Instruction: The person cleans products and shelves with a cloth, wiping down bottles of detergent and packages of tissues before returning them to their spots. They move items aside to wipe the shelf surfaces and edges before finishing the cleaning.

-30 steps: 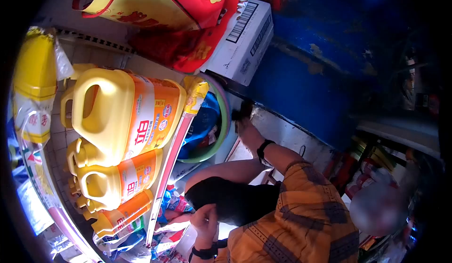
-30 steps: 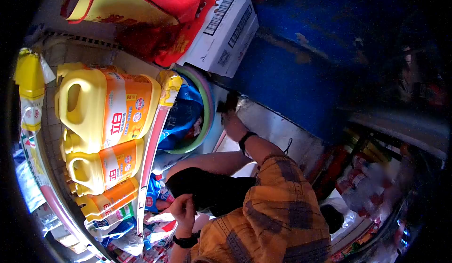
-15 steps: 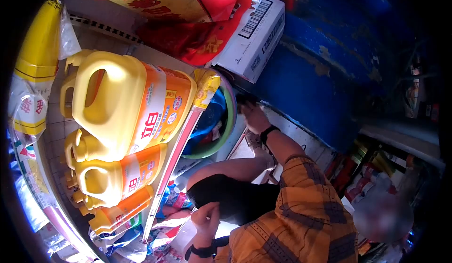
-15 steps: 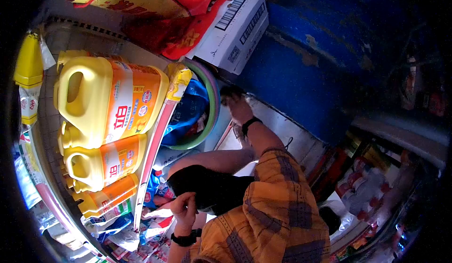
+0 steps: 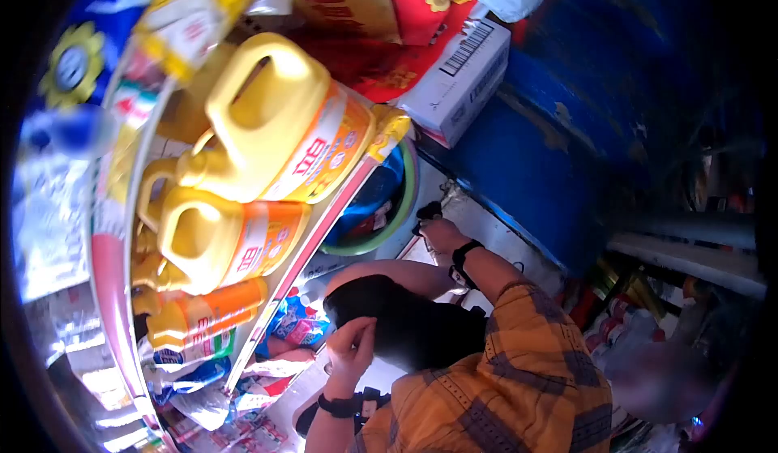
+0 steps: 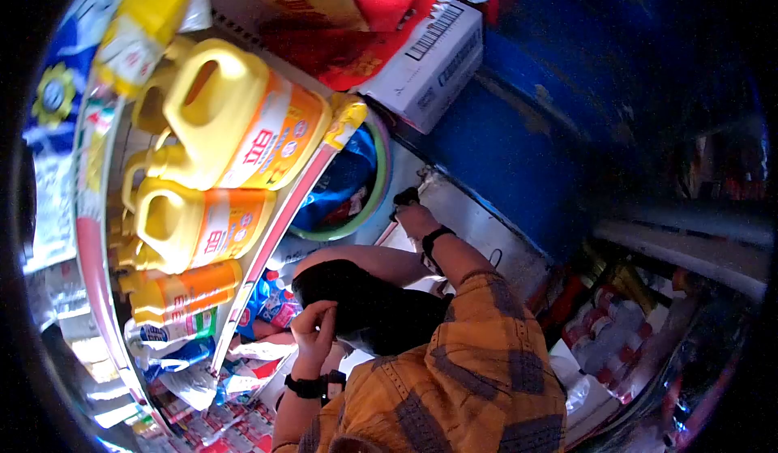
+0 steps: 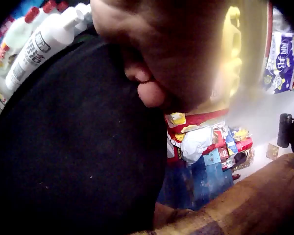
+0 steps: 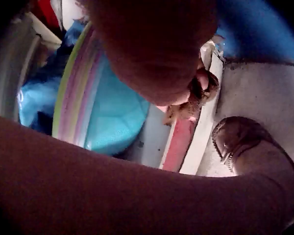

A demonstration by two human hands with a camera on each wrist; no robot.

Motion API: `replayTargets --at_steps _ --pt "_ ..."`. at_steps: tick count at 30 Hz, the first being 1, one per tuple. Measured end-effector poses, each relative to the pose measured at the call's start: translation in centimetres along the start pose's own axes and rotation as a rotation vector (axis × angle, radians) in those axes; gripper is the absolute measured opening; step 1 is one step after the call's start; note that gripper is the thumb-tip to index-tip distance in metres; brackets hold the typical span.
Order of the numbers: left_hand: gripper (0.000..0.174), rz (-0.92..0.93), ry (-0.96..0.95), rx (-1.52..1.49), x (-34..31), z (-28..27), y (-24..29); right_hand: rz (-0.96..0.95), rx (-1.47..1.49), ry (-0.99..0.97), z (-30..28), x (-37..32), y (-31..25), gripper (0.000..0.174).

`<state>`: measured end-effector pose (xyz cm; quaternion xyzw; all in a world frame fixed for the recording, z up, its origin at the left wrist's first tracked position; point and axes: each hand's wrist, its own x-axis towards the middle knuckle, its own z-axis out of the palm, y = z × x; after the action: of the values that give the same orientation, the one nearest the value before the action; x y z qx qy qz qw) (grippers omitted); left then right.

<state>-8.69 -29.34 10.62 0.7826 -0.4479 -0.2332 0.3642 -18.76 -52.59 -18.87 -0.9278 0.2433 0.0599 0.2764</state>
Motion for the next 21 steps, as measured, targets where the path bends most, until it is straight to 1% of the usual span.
replayTargets --at_steps 1,2,3,4,6,7,9,10,11,12,13,15,16,17,18,19,20,21 --pt "0.012 0.000 0.024 -0.001 0.0 -0.2 0.2 0.068 0.090 -0.107 -2.4 -0.4 -1.1 0.020" --pt "0.012 -0.061 0.003 -0.051 -0.1 -0.4 0.4 0.138 0.089 -0.210 -5.1 -1.2 -1.8 0.021" --pt "0.012 -0.121 -0.017 -0.105 -0.3 -0.5 0.6 0.123 0.069 -0.209 -5.8 -1.6 -1.9 0.021" --pt "0.011 -0.154 -0.027 -0.102 -0.5 -0.6 0.2 0.145 0.059 -0.130 -6.5 -2.3 -1.4 0.021" --pt "0.010 -0.143 0.000 -0.124 -0.7 -0.6 0.2 0.173 0.075 0.039 -6.8 -2.9 0.4 0.020" --pt "0.010 -0.138 0.000 -0.134 -0.8 -0.6 0.2 0.152 0.051 0.034 -8.2 -3.4 0.6 0.020" --pt "0.010 -0.096 0.048 -0.139 -1.0 -0.3 0.0 0.298 0.231 0.242 -11.6 -4.2 0.5 0.021" --pt "0.009 -0.081 0.063 -0.153 -1.1 -0.2 -0.1 0.278 0.210 0.233 -13.4 -4.6 0.5 0.021" --pt "0.009 -0.063 0.081 -0.167 -1.2 -0.2 -0.2 0.318 0.493 0.295 -15.2 -4.7 0.5 0.022" --pt "0.010 -0.040 0.061 -0.166 -1.3 -0.3 -0.3 0.355 0.777 0.347 -16.7 -5.0 0.3 0.023" --pt "0.010 -0.048 0.093 -0.181 -1.4 -0.4 -0.2 0.332 0.754 0.330 -17.8 -5.3 0.0 0.023" --pt "0.014 -0.097 0.023 -0.297 -1.7 -0.7 -0.2 0.122 1.324 0.420 -20.0 -5.6 -1.1 0.026" --pt "0.016 -0.138 -0.010 -0.378 -2.1 -0.8 -0.7 0.106 1.303 0.395 -21.9 -6.3 -3.1 0.026" --pt "0.016 -0.143 0.020 -0.395 -2.6 -0.8 -0.9 0.088 1.466 0.355 -24.5 -7.4 -6.0 0.027" --pt "0.016 -0.154 0.026 -0.503 -3.0 -0.8 -1.1 0.072 1.630 0.308 -26.3 -8.2 -8.5 0.028" --pt "0.015 -0.162 0.031 -0.613 -3.3 -0.9 -1.2 0.061 1.610 0.281 -27.2 -8.4 -10.2 0.028" --pt "0.015 -0.161 0.014 -0.598 -3.8 -1.4 -1.4 -0.082 1.709 0.191 -27.9 -8.5 -11.6 0.030" --pt "0.015 -0.163 0.045 -0.613 -4.3 -1.7 -1.7 -0.223 1.804 0.092 -28.5 -8.5 -13.1 0.031"
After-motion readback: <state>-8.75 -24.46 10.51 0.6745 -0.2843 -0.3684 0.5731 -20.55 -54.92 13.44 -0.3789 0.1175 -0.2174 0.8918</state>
